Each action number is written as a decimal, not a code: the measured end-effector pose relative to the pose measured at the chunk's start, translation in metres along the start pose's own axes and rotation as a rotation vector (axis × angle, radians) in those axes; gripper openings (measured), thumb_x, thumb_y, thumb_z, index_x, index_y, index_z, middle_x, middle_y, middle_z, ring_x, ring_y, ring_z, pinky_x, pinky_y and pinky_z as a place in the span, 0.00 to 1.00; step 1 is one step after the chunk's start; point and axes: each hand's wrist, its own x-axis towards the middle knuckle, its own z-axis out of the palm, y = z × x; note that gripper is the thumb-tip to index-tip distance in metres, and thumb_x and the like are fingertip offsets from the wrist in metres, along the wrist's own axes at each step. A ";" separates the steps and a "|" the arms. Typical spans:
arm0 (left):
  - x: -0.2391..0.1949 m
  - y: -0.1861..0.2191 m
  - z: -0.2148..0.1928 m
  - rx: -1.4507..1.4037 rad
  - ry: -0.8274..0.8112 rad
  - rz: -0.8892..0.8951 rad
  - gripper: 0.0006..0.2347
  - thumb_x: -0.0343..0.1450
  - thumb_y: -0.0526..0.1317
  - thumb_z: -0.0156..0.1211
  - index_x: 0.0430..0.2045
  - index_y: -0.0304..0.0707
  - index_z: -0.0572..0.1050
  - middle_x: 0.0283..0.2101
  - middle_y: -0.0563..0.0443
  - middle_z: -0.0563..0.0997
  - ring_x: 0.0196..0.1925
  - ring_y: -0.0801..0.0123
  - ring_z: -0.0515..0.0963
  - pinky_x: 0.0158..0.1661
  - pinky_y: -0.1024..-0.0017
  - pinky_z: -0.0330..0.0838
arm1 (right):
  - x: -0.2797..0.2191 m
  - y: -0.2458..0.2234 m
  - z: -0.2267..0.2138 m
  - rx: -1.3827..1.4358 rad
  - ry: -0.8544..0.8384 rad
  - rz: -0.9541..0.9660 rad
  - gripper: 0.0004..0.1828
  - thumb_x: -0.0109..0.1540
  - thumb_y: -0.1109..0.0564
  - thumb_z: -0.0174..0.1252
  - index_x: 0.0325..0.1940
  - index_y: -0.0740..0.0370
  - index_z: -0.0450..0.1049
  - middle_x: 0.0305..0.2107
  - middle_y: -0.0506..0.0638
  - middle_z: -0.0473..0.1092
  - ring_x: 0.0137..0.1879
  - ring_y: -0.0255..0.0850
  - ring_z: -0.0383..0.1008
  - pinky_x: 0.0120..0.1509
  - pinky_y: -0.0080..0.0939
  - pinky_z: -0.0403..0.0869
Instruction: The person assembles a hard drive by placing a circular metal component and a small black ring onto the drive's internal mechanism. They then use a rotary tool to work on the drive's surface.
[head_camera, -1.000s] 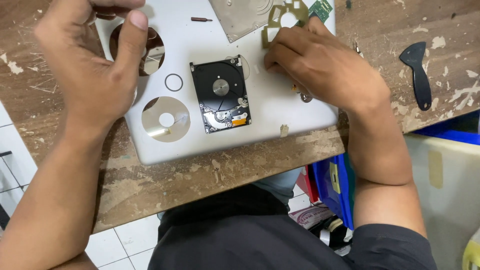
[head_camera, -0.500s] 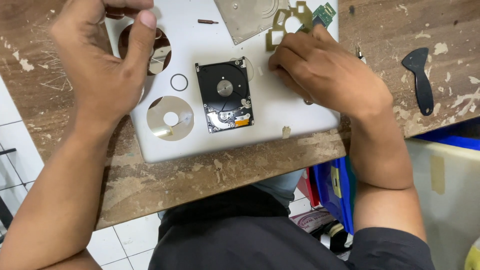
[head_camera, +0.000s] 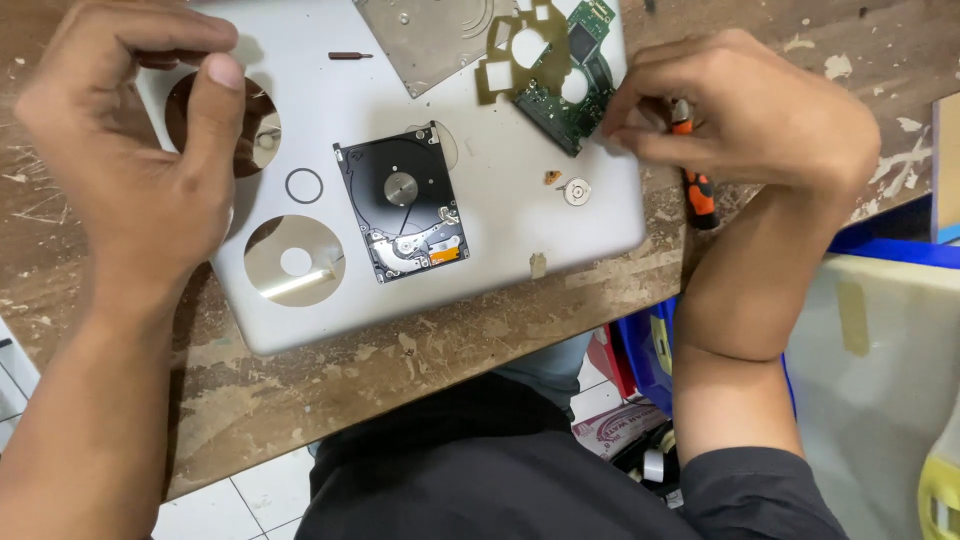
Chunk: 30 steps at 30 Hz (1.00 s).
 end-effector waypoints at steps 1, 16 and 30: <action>-0.001 -0.001 -0.001 0.006 0.000 -0.005 0.06 0.97 0.24 0.62 0.56 0.08 0.80 0.56 0.22 0.83 0.58 0.41 0.80 0.59 0.53 0.72 | 0.003 -0.005 -0.002 0.028 -0.072 0.022 0.07 0.68 0.56 0.66 0.48 0.58 0.85 0.36 0.50 0.80 0.37 0.44 0.79 0.44 0.48 0.75; -0.003 -0.004 -0.001 -0.032 0.014 -0.006 0.04 0.96 0.21 0.61 0.56 0.07 0.79 0.56 0.21 0.82 0.59 0.40 0.80 0.59 0.53 0.71 | 0.010 -0.005 0.007 0.044 -0.071 -0.106 0.08 0.66 0.57 0.69 0.47 0.62 0.87 0.42 0.50 0.83 0.37 0.43 0.80 0.43 0.47 0.78; 0.000 0.001 0.000 -0.023 0.029 -0.006 0.09 0.97 0.28 0.62 0.54 0.11 0.80 0.52 0.27 0.82 0.53 0.46 0.79 0.53 0.55 0.70 | 0.031 0.004 0.032 -0.239 0.361 -0.304 0.16 0.76 0.65 0.74 0.66 0.77 0.83 0.58 0.67 0.72 0.63 0.63 0.73 0.60 0.61 0.74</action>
